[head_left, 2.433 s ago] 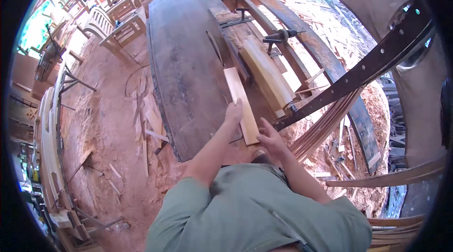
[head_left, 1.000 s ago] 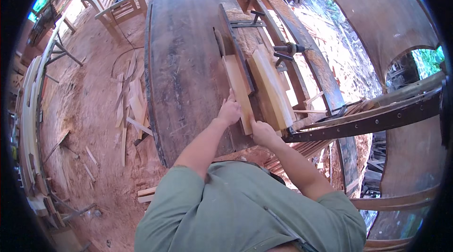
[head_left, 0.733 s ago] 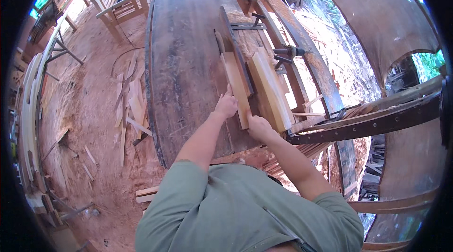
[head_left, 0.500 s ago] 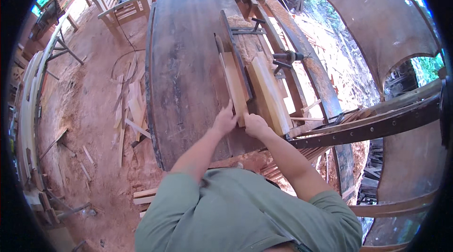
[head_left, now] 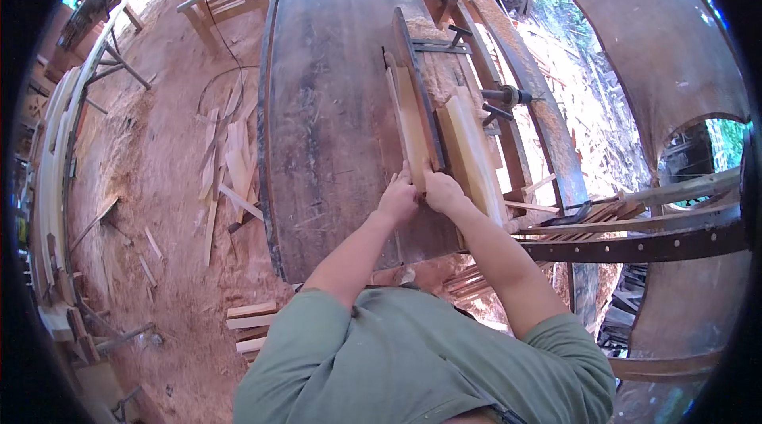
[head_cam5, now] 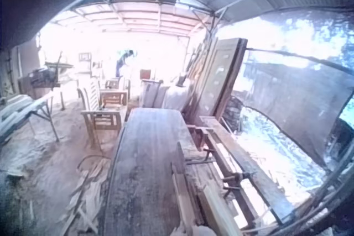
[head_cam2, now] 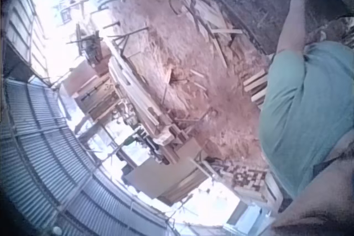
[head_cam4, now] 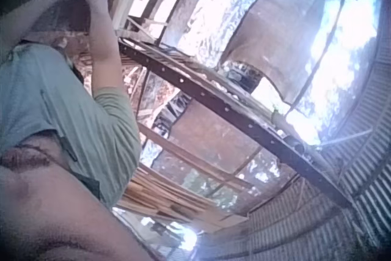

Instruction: The person uses a table saw to cut various rectangular wood pieces. They guide each piece through the blade and stack the resulting smaller pieces on a nearby workbench.

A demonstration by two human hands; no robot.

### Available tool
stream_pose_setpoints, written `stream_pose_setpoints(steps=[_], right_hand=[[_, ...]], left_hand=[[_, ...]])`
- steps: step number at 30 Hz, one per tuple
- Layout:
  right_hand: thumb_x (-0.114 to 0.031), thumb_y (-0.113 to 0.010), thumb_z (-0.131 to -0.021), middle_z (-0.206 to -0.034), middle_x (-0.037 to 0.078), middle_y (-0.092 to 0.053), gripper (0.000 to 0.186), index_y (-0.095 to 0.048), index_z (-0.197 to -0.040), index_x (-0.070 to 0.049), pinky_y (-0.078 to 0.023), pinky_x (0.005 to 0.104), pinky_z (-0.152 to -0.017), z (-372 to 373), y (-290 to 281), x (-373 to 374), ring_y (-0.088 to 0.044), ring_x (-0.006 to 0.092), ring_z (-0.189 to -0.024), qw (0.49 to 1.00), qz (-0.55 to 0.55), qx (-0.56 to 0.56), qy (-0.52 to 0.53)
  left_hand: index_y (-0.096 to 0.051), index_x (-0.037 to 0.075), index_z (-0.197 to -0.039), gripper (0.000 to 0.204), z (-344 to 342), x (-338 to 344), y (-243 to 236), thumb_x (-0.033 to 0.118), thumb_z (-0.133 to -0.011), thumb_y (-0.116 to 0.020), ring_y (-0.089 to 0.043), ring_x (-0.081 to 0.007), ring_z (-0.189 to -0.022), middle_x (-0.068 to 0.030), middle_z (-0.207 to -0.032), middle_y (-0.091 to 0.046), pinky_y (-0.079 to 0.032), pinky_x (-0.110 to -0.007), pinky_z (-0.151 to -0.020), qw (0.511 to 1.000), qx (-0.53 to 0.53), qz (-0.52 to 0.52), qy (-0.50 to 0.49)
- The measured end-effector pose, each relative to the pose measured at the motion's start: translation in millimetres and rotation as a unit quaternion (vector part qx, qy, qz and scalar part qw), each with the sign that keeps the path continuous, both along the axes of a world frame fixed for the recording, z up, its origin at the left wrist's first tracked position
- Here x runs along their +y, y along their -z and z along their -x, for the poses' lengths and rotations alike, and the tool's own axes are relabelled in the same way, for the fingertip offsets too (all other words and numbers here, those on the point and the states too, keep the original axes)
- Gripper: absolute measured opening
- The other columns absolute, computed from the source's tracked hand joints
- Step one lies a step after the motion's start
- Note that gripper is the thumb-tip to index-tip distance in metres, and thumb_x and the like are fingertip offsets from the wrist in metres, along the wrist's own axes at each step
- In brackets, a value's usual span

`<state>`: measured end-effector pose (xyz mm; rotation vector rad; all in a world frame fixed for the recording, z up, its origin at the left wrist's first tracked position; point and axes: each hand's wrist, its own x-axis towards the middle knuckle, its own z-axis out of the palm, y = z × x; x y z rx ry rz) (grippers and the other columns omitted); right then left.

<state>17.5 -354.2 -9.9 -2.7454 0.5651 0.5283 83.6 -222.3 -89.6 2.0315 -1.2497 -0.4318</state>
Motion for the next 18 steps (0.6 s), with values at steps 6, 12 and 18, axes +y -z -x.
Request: stream_pose_setpoints(steps=[6, 12, 18], right_hand=[[-0.010, -0.050, -0.089, -0.095, 0.030, -0.066, 0.075, -0.013, -0.155, -0.009, -0.052, 0.0520, -0.083, -1, 15, -2, -0.067, 0.0422, -0.092, 0.998, 0.034, -0.012, 0.058], [-0.015, -0.055, -0.088, -0.092, 0.031, -0.066, 0.073, -0.023, -0.154, -0.016, -0.050, 0.0541, -0.085, -10, 28, 2, -0.066, 0.0448, -0.090, 0.987, 0.009, -0.086, 0.132], [-0.022, -0.058, -0.088, -0.098, 0.029, -0.066, 0.076, -0.021, -0.154, -0.018, -0.050, 0.0531, -0.086, 1, 19, 14, -0.065, 0.0451, -0.094, 0.986, -0.013, -0.039, 0.162]], left_hand=[[-0.072, -0.003, -0.092, 0.024, -20, -16, -5, 0.011, -0.080, -0.057, -0.037, -0.0438, -0.137, -0.0408, -0.147, -0.025, -0.029, -0.051, -0.115, 0.999, -0.019, -0.018, -0.027], [-0.071, -0.006, -0.086, 0.024, -39, -29, -6, 0.010, -0.082, -0.054, -0.044, -0.0438, -0.131, -0.0414, -0.145, -0.026, -0.034, -0.049, -0.113, 0.999, -0.020, -0.033, -0.039], [-0.060, -0.008, -0.116, 0.044, -26, -23, -6, 0.009, -0.076, -0.055, -0.062, -0.0445, -0.101, -0.0379, -0.121, -0.052, -0.048, -0.046, -0.096, 0.997, 0.034, -0.007, -0.071]])
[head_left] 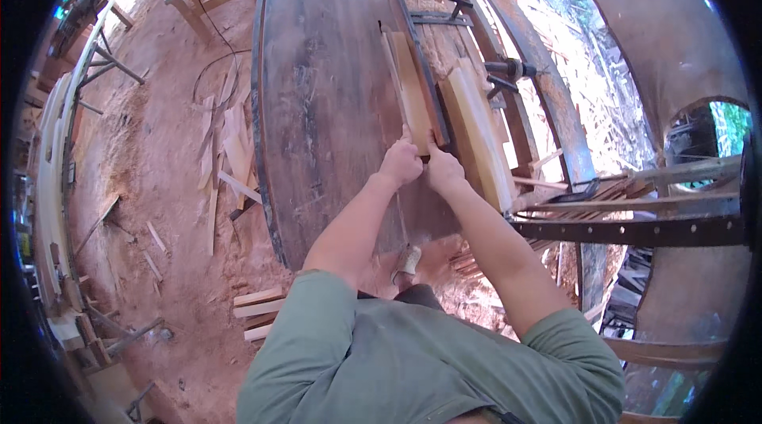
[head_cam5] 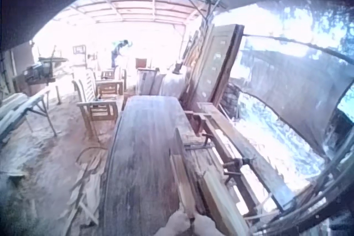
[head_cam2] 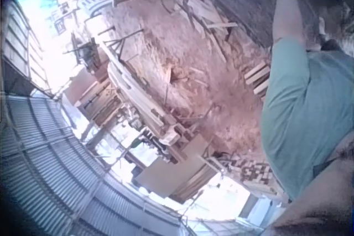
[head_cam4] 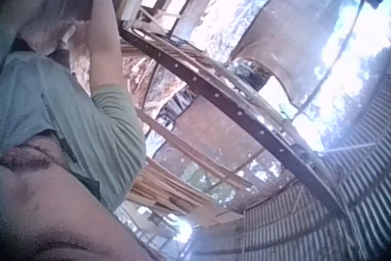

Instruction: The person uses a table saw to cut various rectangular wood pieces. They guide each piece through the blade and stack the resulting smaller pieces on a nearby workbench.

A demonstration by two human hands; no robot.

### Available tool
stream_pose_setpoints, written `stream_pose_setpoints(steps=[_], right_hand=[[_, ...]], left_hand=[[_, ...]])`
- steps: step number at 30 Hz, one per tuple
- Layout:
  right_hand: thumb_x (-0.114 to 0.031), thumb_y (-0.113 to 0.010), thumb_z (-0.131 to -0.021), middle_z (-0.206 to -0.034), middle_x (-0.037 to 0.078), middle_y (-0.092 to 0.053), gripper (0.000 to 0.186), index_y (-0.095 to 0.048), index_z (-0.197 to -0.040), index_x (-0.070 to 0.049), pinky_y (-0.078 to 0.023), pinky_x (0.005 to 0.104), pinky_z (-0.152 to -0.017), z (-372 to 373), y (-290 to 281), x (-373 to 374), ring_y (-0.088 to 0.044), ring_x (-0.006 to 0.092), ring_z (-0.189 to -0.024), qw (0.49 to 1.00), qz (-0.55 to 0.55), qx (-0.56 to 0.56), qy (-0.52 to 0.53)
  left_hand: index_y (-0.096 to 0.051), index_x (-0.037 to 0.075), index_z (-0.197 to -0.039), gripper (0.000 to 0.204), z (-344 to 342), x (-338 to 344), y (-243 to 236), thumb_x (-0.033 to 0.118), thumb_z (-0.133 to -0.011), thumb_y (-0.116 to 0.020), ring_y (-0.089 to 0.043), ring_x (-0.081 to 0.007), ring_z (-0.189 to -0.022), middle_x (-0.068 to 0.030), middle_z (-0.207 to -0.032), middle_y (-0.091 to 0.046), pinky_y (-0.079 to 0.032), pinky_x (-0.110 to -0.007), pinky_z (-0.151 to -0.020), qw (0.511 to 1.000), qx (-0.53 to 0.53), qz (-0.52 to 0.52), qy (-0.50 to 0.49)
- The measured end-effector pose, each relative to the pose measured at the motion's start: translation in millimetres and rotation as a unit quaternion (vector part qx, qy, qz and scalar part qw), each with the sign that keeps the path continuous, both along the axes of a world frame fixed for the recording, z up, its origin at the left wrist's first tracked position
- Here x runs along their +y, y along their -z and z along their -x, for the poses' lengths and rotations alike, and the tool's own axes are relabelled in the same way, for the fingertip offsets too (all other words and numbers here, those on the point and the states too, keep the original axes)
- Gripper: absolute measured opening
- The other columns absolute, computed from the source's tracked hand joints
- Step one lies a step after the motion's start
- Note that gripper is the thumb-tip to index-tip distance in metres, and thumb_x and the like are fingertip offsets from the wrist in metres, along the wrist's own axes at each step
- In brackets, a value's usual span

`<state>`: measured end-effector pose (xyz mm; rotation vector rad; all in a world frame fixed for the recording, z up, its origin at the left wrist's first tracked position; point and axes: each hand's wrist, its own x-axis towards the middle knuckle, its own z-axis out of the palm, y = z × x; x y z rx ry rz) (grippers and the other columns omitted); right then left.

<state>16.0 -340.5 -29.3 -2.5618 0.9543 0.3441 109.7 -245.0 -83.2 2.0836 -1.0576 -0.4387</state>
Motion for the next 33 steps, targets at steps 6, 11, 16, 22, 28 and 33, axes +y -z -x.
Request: stream_pose_setpoints(steps=[6, 11, 16, 22, 28, 33], right_hand=[[-0.041, -0.068, -0.084, -0.117, 0.028, -0.046, 0.082, -0.029, -0.152, -0.016, -0.043, 0.0542, -0.098, 143, -11, 69, -0.046, 0.0473, -0.114, 0.998, 0.049, -0.014, -0.031], [-0.030, -0.082, -0.072, -0.117, 0.027, -0.048, 0.070, -0.048, -0.124, 0.002, -0.044, 0.0514, -0.091, 225, 0, 127, -0.049, 0.0438, -0.110, 0.964, 0.041, -0.261, 0.034], [-0.025, -0.080, -0.074, -0.110, 0.021, -0.051, 0.060, -0.048, -0.118, 0.000, -0.046, 0.0455, -0.086, 240, -58, 126, -0.053, 0.0371, -0.101, 0.934, -0.035, -0.354, 0.034], [-0.028, -0.069, -0.086, -0.118, 0.014, -0.054, 0.067, -0.037, -0.138, -0.001, -0.047, 0.0412, -0.092, 248, -135, 94, -0.057, 0.0206, -0.105, 0.672, -0.289, -0.664, 0.159], [-0.021, -0.082, -0.064, -0.137, 0.022, -0.048, 0.093, -0.035, -0.141, 0.002, -0.037, 0.0409, -0.108, 225, -38, 107, -0.049, 0.0371, -0.127, 0.916, -0.265, -0.297, 0.060], [-0.031, -0.081, -0.066, -0.127, 0.025, -0.056, 0.090, -0.039, -0.140, 0.000, -0.042, 0.0404, -0.104, 208, -12, 113, -0.054, 0.0331, -0.121, 0.938, -0.261, -0.194, 0.120]], left_hand=[[-0.025, -0.010, -0.145, 0.081, 93, 83, -27, 0.009, -0.072, -0.055, -0.067, -0.0422, -0.085, -0.0285, -0.090, -0.065, -0.054, -0.047, -0.077, 0.987, 0.112, -0.021, 0.114], [-0.064, -0.009, -0.111, 0.042, 139, 129, -46, 0.015, -0.076, -0.062, -0.056, -0.0415, -0.119, -0.0234, -0.132, -0.056, -0.044, -0.048, -0.103, 0.978, -0.101, 0.022, 0.184], [-0.065, -0.003, -0.075, 0.013, 130, 114, -81, 0.009, -0.075, -0.061, -0.046, -0.0401, -0.130, -0.0210, -0.142, -0.048, -0.036, -0.050, -0.110, 0.955, -0.224, 0.092, 0.171], [-0.065, 0.000, -0.105, 0.027, 122, 91, -153, 0.005, -0.079, -0.069, -0.066, -0.0340, -0.099, -0.0164, -0.116, -0.064, -0.053, -0.039, -0.085, 0.930, -0.124, 0.327, 0.116], [-0.068, -0.004, -0.093, 0.023, 106, 85, -97, 0.018, -0.085, -0.071, -0.067, -0.0198, -0.086, -0.0154, -0.089, -0.067, -0.051, -0.029, -0.074, 0.909, 0.336, 0.226, -0.096], [-0.068, -0.008, -0.103, 0.040, 82, 76, -26, 0.029, -0.086, -0.067, -0.067, -0.0298, -0.100, -0.0229, -0.103, -0.070, -0.051, -0.036, -0.086, 0.956, 0.277, -0.019, -0.096]])
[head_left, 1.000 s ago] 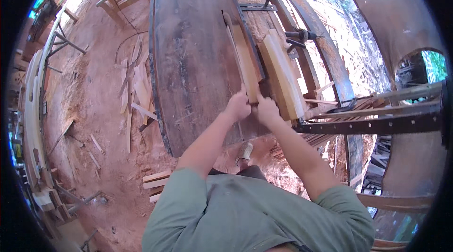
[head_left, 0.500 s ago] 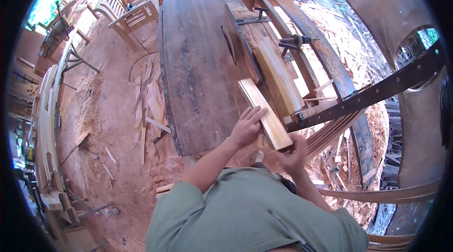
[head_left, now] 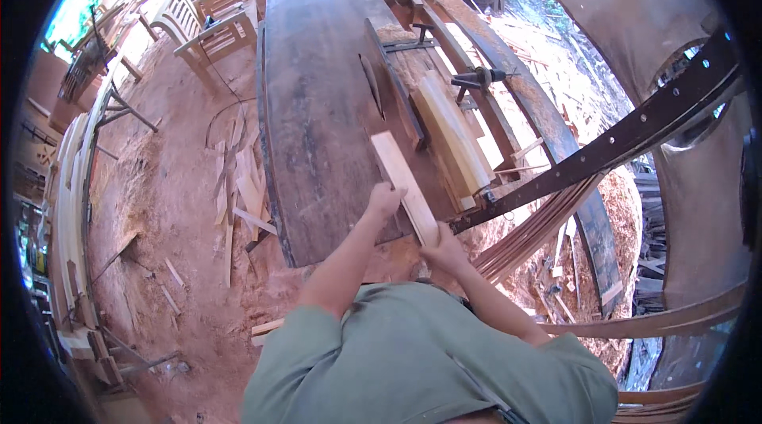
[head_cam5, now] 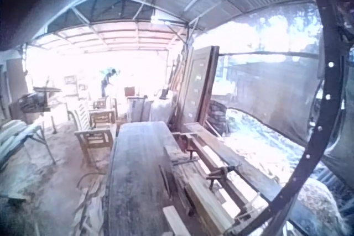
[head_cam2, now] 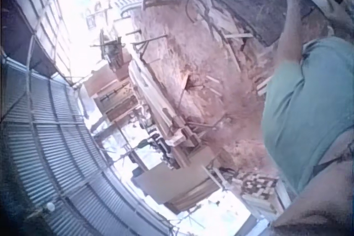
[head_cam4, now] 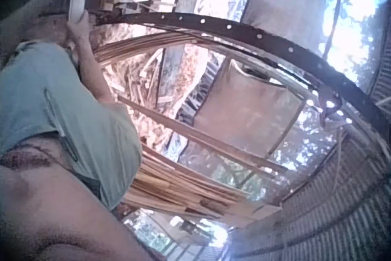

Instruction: The person uses a table saw to cut various rectangular wood pieces. They guide each piece through the blade and stack the resulting smaller pieces on a nearby workbench.

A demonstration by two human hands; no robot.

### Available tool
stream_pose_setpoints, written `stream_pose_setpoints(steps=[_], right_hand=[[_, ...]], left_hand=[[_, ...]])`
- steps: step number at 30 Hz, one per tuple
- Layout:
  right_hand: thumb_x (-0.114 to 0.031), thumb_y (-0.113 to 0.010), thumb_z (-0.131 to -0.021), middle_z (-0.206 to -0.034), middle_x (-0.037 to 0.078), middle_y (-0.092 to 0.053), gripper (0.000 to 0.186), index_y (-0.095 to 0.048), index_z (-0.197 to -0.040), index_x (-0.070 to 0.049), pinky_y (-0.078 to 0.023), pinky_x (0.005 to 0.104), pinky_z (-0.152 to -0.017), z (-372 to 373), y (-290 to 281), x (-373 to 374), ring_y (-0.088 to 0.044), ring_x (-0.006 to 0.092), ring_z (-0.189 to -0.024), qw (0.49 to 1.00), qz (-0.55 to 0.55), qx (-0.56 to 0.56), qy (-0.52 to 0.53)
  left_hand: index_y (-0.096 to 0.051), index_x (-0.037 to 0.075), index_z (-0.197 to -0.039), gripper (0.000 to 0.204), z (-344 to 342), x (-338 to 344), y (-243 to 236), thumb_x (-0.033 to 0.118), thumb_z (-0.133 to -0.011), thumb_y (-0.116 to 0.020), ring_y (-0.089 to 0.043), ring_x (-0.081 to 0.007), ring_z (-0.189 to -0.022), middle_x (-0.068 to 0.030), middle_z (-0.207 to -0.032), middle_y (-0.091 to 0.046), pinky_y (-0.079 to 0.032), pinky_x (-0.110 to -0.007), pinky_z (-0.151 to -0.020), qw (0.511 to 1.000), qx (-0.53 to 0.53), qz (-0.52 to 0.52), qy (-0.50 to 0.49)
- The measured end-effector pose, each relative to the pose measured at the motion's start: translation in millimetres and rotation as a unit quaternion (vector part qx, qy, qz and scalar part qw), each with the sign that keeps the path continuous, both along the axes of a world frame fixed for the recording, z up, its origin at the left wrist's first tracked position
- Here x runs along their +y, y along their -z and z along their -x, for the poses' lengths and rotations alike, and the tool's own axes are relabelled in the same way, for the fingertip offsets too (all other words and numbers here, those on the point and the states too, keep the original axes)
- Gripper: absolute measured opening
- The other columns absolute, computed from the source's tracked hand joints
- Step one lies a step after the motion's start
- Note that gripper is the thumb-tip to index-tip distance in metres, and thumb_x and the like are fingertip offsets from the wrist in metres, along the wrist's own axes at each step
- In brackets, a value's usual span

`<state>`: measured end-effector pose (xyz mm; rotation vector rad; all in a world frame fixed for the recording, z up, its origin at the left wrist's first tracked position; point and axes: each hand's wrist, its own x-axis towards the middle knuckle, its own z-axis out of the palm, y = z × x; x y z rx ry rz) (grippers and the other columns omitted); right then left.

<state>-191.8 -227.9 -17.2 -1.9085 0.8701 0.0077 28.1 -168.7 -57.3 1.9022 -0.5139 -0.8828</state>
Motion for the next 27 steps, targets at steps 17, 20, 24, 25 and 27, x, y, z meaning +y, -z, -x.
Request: stream_pose_setpoints(steps=[17, 20, 24, 25, 27], right_hand=[[-0.007, -0.063, -0.079, -0.104, 0.028, -0.060, 0.089, -0.014, -0.153, -0.005, -0.052, 0.0488, -0.086, -40, -2, -49, -0.062, 0.0413, -0.100, 0.902, 0.276, 0.197, -0.266], [-0.007, -0.062, -0.078, -0.098, 0.027, -0.062, 0.088, -0.014, -0.153, -0.002, -0.052, 0.0488, -0.082, -48, -1, -54, -0.064, 0.0407, -0.093, 0.899, 0.289, 0.189, -0.269], [-0.008, -0.061, -0.077, -0.093, 0.027, -0.063, 0.090, -0.012, -0.153, 0.002, -0.053, 0.0487, -0.080, -55, -2, -56, -0.065, 0.0409, -0.088, 0.889, 0.297, 0.215, -0.273], [-0.008, -0.061, -0.077, -0.093, 0.027, -0.063, 0.090, -0.012, -0.153, 0.002, -0.053, 0.0487, -0.080, -57, -4, -57, -0.065, 0.0409, -0.088, 0.891, 0.291, 0.205, -0.281], [-0.014, -0.064, -0.081, -0.102, 0.027, -0.062, 0.095, -0.005, -0.155, -0.003, -0.053, 0.0463, -0.085, -62, -6, -57, -0.065, 0.0387, -0.096, 0.881, 0.275, 0.260, -0.284]], left_hand=[[-0.072, -0.003, -0.096, 0.037, 20, -24, 33, 0.028, -0.093, -0.053, -0.042, -0.0351, -0.134, -0.0290, -0.156, -0.019, -0.023, -0.054, -0.116, 0.967, -0.211, -0.002, 0.145], [-0.073, -0.002, -0.094, 0.038, 11, -32, 36, 0.029, -0.094, -0.050, -0.037, -0.0336, -0.139, -0.0290, -0.156, -0.019, -0.022, -0.056, -0.115, 0.969, -0.205, -0.002, 0.140], [-0.074, 0.000, -0.091, 0.036, 10, -35, 39, 0.027, -0.094, -0.050, -0.032, -0.0358, -0.142, -0.0306, -0.154, -0.022, -0.024, -0.057, -0.115, 0.965, -0.224, 0.000, 0.139], [-0.074, 0.000, -0.091, 0.036, 10, -35, 40, 0.027, -0.094, -0.050, -0.032, -0.0358, -0.142, -0.0306, -0.154, -0.022, -0.024, -0.057, -0.115, 0.966, -0.223, 0.005, 0.134], [-0.074, 0.002, -0.090, 0.034, 10, -35, 39, 0.026, -0.093, -0.051, -0.031, -0.0383, -0.142, -0.0321, -0.153, -0.024, -0.026, -0.057, -0.114, 0.965, -0.224, 0.029, 0.131]])
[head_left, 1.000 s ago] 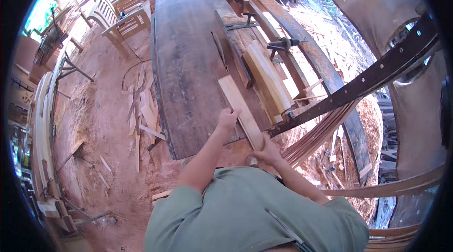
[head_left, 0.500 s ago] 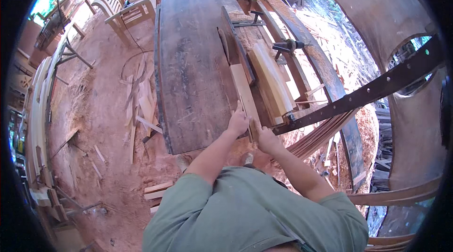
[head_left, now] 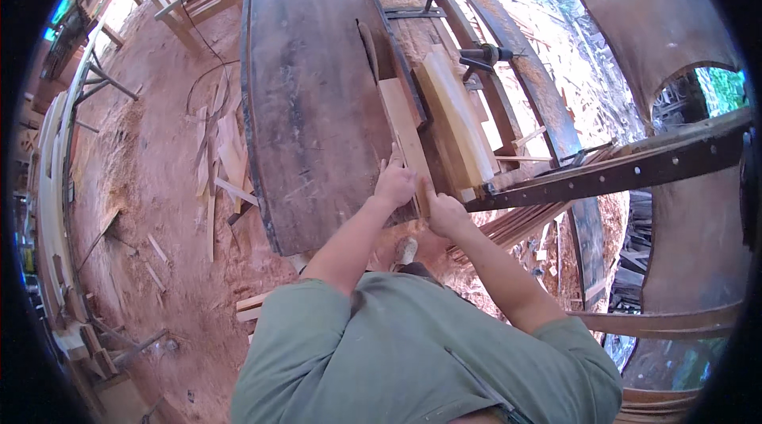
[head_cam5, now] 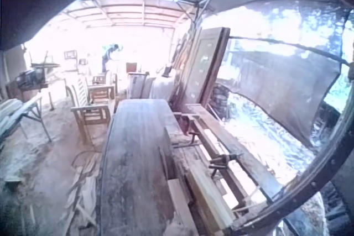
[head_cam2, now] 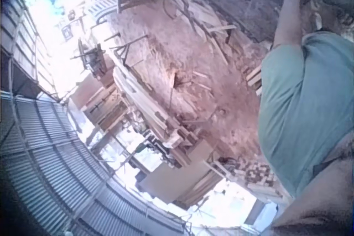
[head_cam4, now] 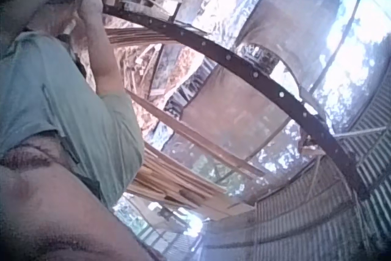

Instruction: The person uses a table saw to cut various rectangular wood pieces. They guide each piece through the blade and stack the resulting smaller pieces on a nearby workbench.

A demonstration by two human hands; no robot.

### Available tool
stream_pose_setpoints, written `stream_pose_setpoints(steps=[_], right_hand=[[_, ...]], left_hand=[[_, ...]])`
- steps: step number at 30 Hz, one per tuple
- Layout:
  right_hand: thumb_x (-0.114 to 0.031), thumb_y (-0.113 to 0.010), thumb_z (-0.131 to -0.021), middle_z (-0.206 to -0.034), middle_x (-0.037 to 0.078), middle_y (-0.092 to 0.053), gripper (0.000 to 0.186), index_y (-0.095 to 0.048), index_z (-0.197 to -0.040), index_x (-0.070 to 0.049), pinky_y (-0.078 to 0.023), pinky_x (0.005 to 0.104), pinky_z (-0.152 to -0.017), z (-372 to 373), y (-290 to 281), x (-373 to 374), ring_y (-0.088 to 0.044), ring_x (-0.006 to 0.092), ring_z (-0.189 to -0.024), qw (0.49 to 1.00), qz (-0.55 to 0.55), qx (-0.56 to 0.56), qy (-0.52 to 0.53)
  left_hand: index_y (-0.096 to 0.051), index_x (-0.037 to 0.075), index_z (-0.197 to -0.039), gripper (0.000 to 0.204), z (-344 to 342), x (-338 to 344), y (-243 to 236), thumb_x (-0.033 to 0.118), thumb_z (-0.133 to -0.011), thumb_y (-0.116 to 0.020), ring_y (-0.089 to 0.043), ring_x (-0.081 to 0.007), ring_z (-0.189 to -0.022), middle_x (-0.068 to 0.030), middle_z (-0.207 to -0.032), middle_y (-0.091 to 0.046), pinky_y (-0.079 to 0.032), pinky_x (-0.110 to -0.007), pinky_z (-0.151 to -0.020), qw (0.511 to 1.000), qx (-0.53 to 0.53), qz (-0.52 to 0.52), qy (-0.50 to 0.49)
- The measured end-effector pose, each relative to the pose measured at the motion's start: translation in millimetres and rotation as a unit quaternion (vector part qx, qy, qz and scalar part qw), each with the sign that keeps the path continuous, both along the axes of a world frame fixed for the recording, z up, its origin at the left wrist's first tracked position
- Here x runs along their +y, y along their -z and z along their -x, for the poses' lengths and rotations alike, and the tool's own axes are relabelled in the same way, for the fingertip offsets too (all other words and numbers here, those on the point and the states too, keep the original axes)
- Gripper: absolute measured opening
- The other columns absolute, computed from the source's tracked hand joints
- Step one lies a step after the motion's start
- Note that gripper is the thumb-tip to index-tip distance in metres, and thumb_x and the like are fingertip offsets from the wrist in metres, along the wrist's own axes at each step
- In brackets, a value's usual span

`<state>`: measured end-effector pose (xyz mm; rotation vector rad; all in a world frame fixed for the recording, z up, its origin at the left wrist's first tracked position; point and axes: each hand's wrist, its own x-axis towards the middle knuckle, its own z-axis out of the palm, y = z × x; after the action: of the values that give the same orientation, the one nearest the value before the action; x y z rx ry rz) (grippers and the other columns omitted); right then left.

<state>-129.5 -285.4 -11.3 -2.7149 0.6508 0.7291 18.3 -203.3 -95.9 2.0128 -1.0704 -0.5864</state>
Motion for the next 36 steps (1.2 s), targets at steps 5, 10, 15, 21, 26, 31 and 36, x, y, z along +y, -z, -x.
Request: stream_pose_setpoints(steps=[5, 10, 15, 21, 26, 31, 36], right_hand=[[-0.012, -0.063, -0.081, -0.105, 0.028, -0.061, 0.096, -0.002, -0.155, -0.003, -0.052, 0.0458, -0.086, -12, -3, -4, -0.064, 0.0387, -0.099, 1.000, -0.016, 0.012, 0.002], [-0.011, -0.063, -0.081, -0.104, 0.030, -0.062, 0.096, -0.001, -0.155, -0.002, -0.053, 0.0472, -0.085, -23, 2, -12, -0.065, 0.0403, -0.098, 1.000, -0.015, 0.014, -0.003], [-0.008, -0.061, -0.081, -0.096, 0.030, -0.063, 0.094, -0.002, -0.154, 0.000, -0.053, 0.0502, -0.080, -33, 4, -20, -0.066, 0.0439, -0.089, 0.999, -0.016, -0.026, -0.012], [-0.010, -0.055, -0.084, -0.096, 0.031, -0.063, 0.085, -0.005, -0.153, 0.003, -0.054, 0.0494, -0.079, -46, 5, -29, -0.066, 0.0441, -0.091, 0.999, -0.014, -0.018, -0.036], [-0.008, -0.053, -0.084, -0.094, 0.031, -0.064, 0.083, -0.007, -0.152, 0.004, -0.054, 0.0493, -0.079, -60, 4, -34, -0.066, 0.0431, -0.089, 0.998, -0.010, -0.043, -0.036], [-0.007, -0.053, -0.083, -0.092, 0.029, -0.065, 0.083, -0.008, -0.152, 0.004, -0.054, 0.0483, -0.077, -76, -2, -40, -0.067, 0.0413, -0.087, 0.998, -0.002, -0.036, -0.046], [-0.007, -0.053, -0.082, -0.088, 0.026, -0.066, 0.080, -0.014, -0.152, 0.004, -0.055, 0.0482, -0.076, -87, 0, -46, -0.067, 0.0399, -0.086, 0.998, 0.012, -0.049, -0.044]], left_hand=[[-0.074, 0.002, -0.089, 0.030, -8, -1, -10, 0.023, -0.092, -0.053, -0.030, -0.0414, -0.141, -0.0346, -0.150, -0.027, -0.029, -0.057, -0.112, 0.999, -0.038, 0.014, -0.006], [-0.073, 0.000, -0.088, 0.031, -21, -8, -18, 0.023, -0.093, -0.053, -0.032, -0.0407, -0.140, -0.0354, -0.149, -0.027, -0.030, -0.057, -0.112, 0.999, -0.053, -0.010, -0.002], [-0.073, 0.001, -0.090, 0.030, -35, -11, -18, 0.023, -0.092, -0.053, -0.034, -0.0405, -0.139, -0.0361, -0.149, -0.027, -0.030, -0.053, -0.113, 0.999, -0.032, -0.009, 0.010], [-0.074, 0.004, -0.087, 0.031, -51, -19, -9, 0.023, -0.095, -0.051, -0.032, -0.0397, -0.141, -0.0355, -0.153, -0.016, -0.025, -0.051, -0.116, 0.998, -0.055, -0.020, 0.018], [-0.073, 0.003, -0.088, 0.032, -66, -28, -4, 0.025, -0.095, -0.051, -0.034, -0.0392, -0.140, -0.0373, -0.151, -0.018, -0.026, -0.051, -0.116, 0.996, -0.072, -0.040, 0.023], [-0.072, -0.001, -0.100, 0.034, -82, -36, -14, 0.024, -0.094, -0.050, -0.032, -0.0408, -0.141, -0.0394, -0.149, -0.023, -0.029, -0.051, -0.114, 0.994, -0.074, -0.068, 0.035], [-0.072, 0.000, -0.100, 0.035, -97, -41, -20, 0.025, -0.094, -0.049, -0.032, -0.0391, -0.141, -0.0386, -0.150, -0.021, -0.029, -0.051, -0.115, 0.995, -0.055, -0.078, 0.042]])
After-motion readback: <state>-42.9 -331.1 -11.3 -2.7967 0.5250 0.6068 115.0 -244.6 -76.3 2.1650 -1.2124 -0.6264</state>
